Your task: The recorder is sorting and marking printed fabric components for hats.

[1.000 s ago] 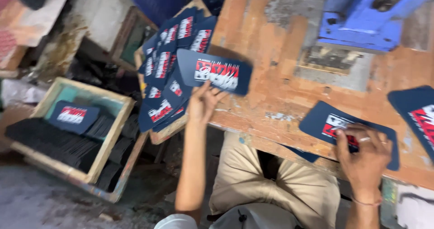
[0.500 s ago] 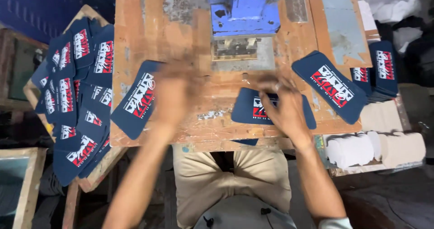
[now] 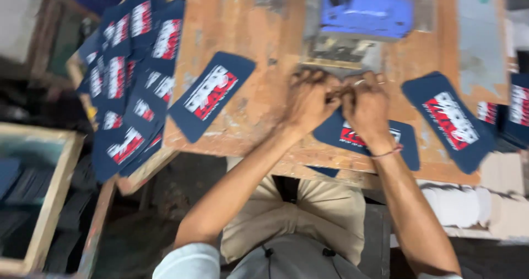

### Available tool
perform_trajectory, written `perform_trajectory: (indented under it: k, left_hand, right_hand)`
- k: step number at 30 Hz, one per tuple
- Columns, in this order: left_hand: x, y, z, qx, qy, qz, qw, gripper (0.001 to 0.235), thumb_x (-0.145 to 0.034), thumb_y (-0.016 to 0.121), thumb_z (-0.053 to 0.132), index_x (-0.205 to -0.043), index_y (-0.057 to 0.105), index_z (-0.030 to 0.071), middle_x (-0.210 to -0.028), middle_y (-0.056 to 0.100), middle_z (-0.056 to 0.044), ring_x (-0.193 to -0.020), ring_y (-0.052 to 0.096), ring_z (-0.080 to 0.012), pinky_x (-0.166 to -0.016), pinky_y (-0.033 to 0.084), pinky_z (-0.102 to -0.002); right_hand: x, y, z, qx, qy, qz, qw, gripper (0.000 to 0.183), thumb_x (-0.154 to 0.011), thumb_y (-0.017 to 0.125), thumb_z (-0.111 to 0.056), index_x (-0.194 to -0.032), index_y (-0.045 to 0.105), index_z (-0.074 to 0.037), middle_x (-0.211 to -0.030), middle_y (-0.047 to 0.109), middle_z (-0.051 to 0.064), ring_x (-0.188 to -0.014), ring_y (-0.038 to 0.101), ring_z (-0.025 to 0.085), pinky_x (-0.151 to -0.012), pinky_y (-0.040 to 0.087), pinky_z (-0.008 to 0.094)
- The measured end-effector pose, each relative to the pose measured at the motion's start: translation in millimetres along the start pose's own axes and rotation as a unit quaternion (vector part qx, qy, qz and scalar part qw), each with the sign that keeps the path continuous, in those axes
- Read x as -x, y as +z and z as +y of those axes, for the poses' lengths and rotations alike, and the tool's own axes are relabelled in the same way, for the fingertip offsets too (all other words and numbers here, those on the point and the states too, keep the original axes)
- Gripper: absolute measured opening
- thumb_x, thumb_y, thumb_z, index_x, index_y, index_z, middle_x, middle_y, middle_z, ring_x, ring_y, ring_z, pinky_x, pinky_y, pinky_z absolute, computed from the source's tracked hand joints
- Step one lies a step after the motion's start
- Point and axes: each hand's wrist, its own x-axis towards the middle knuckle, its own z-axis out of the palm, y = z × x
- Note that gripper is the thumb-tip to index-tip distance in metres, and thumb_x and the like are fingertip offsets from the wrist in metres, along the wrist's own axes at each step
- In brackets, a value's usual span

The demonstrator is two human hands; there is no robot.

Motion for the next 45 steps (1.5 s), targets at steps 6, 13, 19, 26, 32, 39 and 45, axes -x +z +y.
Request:
perform_trajectory:
  k: [6, 13, 19, 26, 32, 39, 45]
  left_hand:
    - [-0.3, -0.7, 0.2, 0.016, 0.003, -0.005, 1.0, 0.029, -0.075, 0.08, 0.031, -0.099, 0.073, 0.017, -0.094, 0.069, -0.006, -0.099, 0.061, -0.0287, -0.091, 0.04, -0.05]
    - [0.4, 0.0, 0.4, 0.039, 0.008, -0.017, 0.999, 0.029, -0.076, 0.079, 0.03, -0.1, 0.072, 0.015, -0.093, 0.069, -0.004, -0.1, 0.061, -0.0268, -0.091, 0.039, -0.049]
    - [-0.8, -8.3, 6.0, 0.056, 0.015, -0.038, 0.998, 0.026, -0.078, 0.078, 0.028, -0.1, 0.073, 0.014, -0.096, 0.068, -0.006, -0.1, 0.06, -0.0294, -0.088, 0.039, -0.052]
    - [28.6, -74.1, 6.7, 0.061, 0.069, -0.041, 0.995, 0.044, -0.097, 0.069, 0.029, -0.136, 0.061, 0.011, -0.121, 0.064, -0.016, -0.119, 0.057, -0.0363, -0.105, 0.042, -0.053]
    - [94.9, -154.8, -57.9, -0.135, 0.014, 0.036, 0.99, 0.055, -0.09, 0.074, 0.037, -0.134, 0.063, 0.006, -0.139, 0.059, -0.019, -0.131, 0.05, -0.0411, -0.108, 0.041, -0.052]
    - [55.4, -167.1, -76.4, -0.03, -0.007, -0.024, 0.999, 0.05, -0.089, 0.077, 0.027, -0.133, 0.062, 0.008, -0.118, 0.068, -0.014, -0.113, 0.061, -0.0366, -0.101, 0.046, -0.048]
    - [-3.1, -111.7, -91.8, 0.005, 0.075, -0.008, 0.997, 0.051, -0.085, 0.071, 0.008, -0.136, 0.064, 0.013, -0.122, 0.065, -0.014, -0.113, 0.06, -0.0354, -0.101, 0.048, -0.047]
  right_hand:
    - [-5.7, -3.0, -8.6, 0.033, 0.0, 0.004, 0.999, 0.014, -0.086, 0.066, 0.0, -0.098, 0.071, -0.006, -0.101, 0.063, 0.014, -0.097, 0.06, 0.037, -0.092, 0.048, 0.048]
    - [-4.3, -1.1, -5.3, 0.051, 0.013, 0.004, 0.999, 0.017, -0.083, 0.066, 0.001, -0.097, 0.071, -0.006, -0.099, 0.062, 0.014, -0.096, 0.059, 0.037, -0.089, 0.048, 0.048]
    - [-4.2, -3.6, -2.4, -0.001, 0.047, -0.005, 0.999, 0.012, -0.087, 0.065, -0.001, -0.098, 0.069, -0.001, -0.101, 0.063, 0.017, -0.093, 0.064, 0.037, -0.083, 0.052, 0.048]
    - [33.0, -64.7, -78.7, 0.038, 0.048, -0.028, 0.998, 0.036, -0.096, 0.067, -0.011, -0.131, 0.065, -0.002, -0.13, 0.064, 0.018, -0.125, 0.058, 0.04, -0.117, 0.04, 0.052]
    - [109.0, -44.0, -123.6, 0.114, 0.096, -0.121, 0.981, 0.079, -0.094, 0.055, -0.058, -0.154, 0.044, -0.009, -0.161, 0.031, 0.029, -0.15, 0.022, 0.052, -0.118, 0.013, 0.069]
    - [8.1, 3.3, -86.0, 0.087, -0.011, -0.176, 0.98, 0.083, -0.096, 0.047, -0.068, -0.16, 0.037, -0.016, -0.164, 0.026, 0.029, -0.152, 0.017, 0.052, -0.12, 0.005, 0.069]
    - [-19.3, 33.6, -80.6, 0.104, 0.026, -0.194, 0.975, 0.08, -0.097, 0.049, -0.068, -0.159, 0.041, -0.018, -0.16, 0.03, 0.029, -0.149, 0.02, 0.053, -0.118, 0.008, 0.07]
